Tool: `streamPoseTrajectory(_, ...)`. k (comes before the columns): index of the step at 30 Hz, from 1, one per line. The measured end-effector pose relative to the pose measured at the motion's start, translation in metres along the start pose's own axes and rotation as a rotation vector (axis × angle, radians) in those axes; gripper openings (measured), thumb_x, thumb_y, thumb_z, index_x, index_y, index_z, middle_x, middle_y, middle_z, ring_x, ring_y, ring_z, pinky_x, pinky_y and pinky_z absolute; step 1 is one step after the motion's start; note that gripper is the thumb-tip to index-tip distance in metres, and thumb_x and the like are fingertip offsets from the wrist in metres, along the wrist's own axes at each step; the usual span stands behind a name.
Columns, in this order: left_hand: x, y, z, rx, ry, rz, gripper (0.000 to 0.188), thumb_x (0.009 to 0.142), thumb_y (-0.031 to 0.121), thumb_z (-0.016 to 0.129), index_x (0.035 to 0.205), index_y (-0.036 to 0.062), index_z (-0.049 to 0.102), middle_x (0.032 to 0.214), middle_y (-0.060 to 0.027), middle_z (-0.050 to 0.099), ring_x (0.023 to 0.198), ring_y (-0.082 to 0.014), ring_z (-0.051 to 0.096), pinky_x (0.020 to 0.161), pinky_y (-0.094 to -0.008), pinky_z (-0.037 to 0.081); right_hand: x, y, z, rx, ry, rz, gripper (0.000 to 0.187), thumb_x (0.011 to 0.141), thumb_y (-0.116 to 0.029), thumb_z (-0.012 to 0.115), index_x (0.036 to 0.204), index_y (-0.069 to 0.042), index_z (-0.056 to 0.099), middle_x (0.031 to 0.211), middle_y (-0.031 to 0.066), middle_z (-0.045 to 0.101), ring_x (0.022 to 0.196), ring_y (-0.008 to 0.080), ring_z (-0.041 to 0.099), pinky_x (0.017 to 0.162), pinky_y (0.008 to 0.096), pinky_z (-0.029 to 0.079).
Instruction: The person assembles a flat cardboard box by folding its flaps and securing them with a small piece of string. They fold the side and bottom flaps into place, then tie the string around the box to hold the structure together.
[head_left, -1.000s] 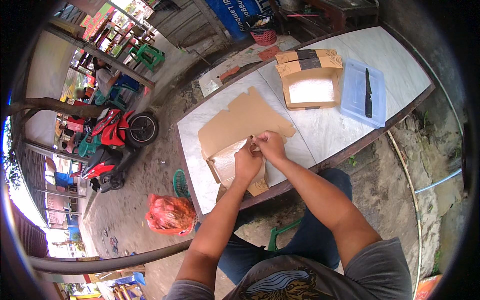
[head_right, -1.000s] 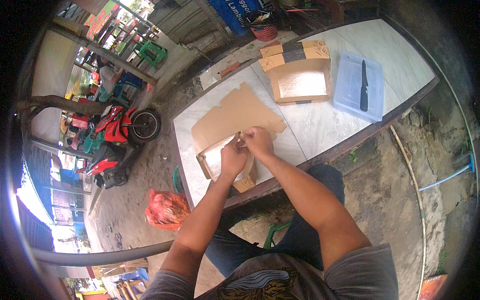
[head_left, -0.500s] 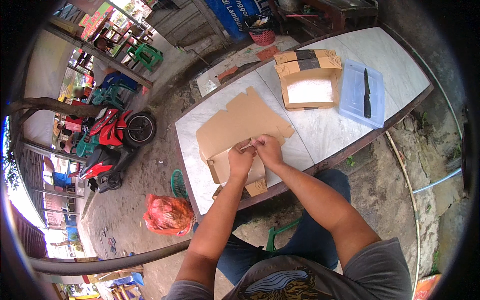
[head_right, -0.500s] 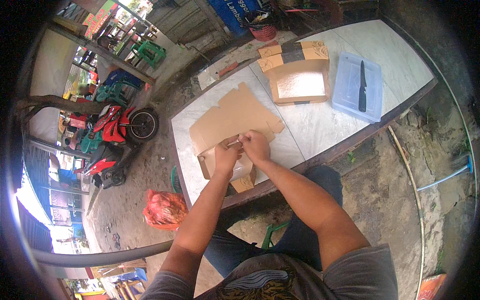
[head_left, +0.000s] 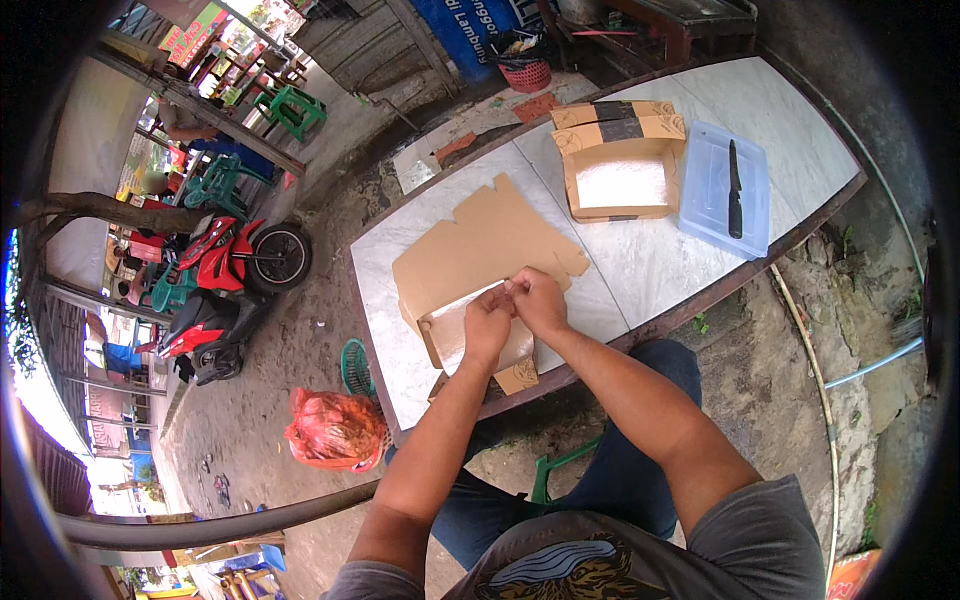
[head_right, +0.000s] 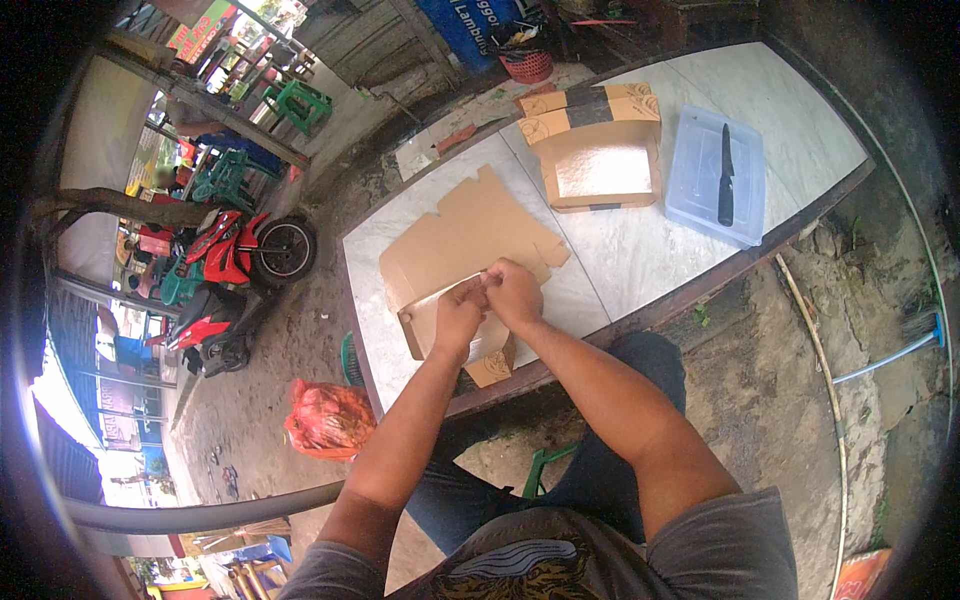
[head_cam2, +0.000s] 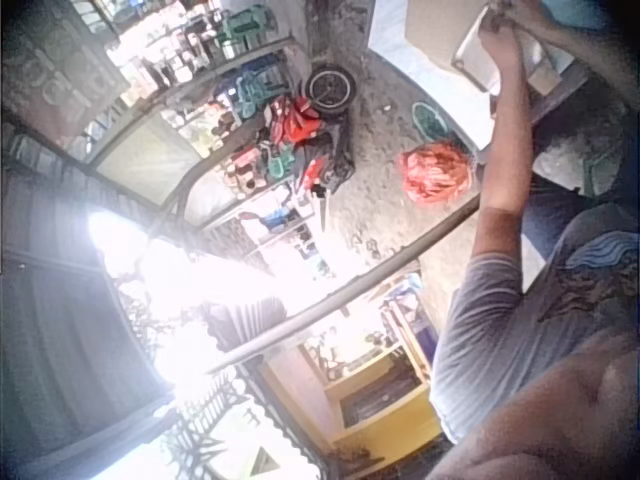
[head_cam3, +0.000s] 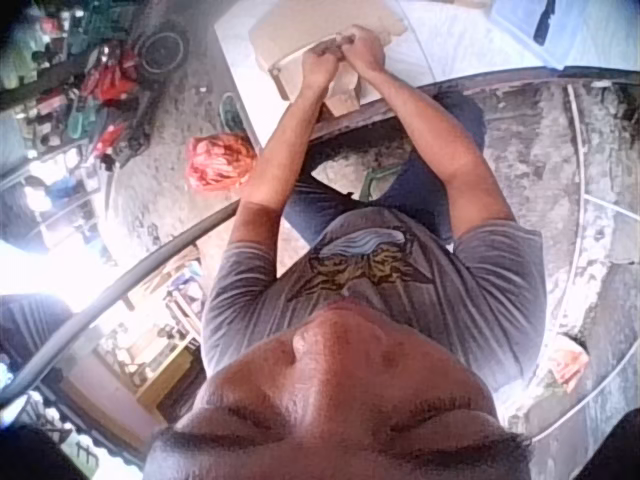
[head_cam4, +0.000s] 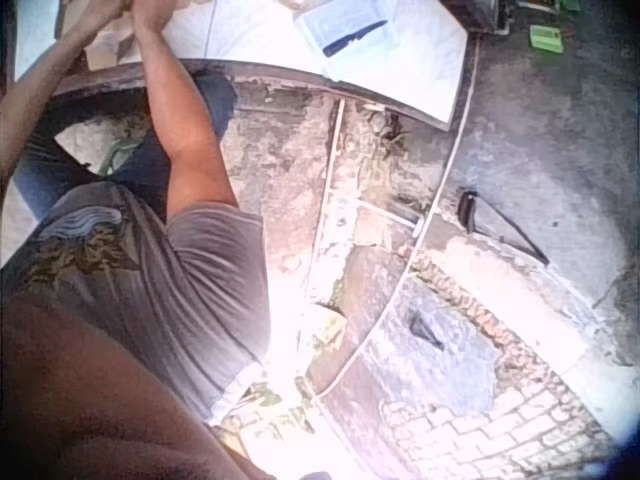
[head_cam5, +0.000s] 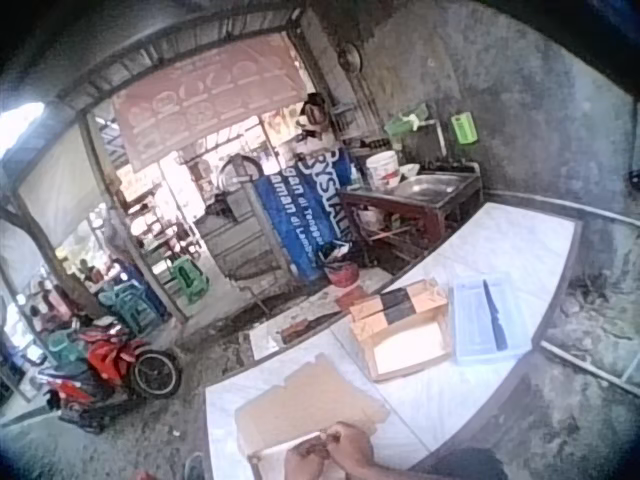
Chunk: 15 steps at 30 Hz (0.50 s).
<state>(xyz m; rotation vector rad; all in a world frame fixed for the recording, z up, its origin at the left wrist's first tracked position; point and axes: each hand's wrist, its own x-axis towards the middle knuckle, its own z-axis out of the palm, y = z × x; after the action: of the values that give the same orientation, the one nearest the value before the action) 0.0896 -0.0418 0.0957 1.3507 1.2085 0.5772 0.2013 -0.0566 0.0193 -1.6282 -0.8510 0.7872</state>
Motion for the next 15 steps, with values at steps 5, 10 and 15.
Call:
streamPoseTrajectory(5, 0.019, -0.009, -0.022, 0.065, -0.111, -0.125, 0.037, 0.097, 0.015, 0.059, 0.13, 0.0007, 0.07, 0.108, -0.0072, 0.074, 0.094, -0.016, 0.068, 0.081, -0.0296, 0.05, 0.003, 0.007, 0.007, -0.043, -0.056, -0.001, 0.021, 0.093, -0.028, 0.071, 0.095, -0.007, 0.072, 0.089, 0.0183, 0.073, 0.086, 0.0395, 0.072, 0.076, 0.0469, 0.055)
streamPoseTrajectory(10, 0.027, 0.003, -0.066, 0.094, -0.205, -0.21, 0.039, 0.096, 0.024, 0.066, 0.128, 0.0026, 0.072, 0.109, -0.0076, 0.074, 0.095, -0.0175, 0.069, 0.085, -0.0322, 0.051, 0.002, -0.01, -0.005, -0.239, -0.136, -0.079, 0.03, 0.093, -0.034, 0.071, 0.101, -0.005, 0.071, 0.099, 0.0193, 0.074, 0.094, 0.0385, 0.072, 0.082, 0.0469, 0.056)
streamPoseTrajectory(15, 0.014, 0.024, -0.125, 0.597, 0.002, 0.055, 0.053, 0.088, 0.035, 0.082, 0.128, 0.0007, 0.072, 0.117, -0.0139, 0.074, 0.105, -0.0241, 0.072, 0.095, -0.0369, 0.053, 0.006, -0.01, -0.036, -0.384, -0.166, 0.025, 0.057, 0.098, -0.052, 0.061, 0.118, 0.001, 0.066, 0.106, 0.0257, 0.073, 0.104, 0.0436, 0.07, 0.092, 0.0514, 0.054)
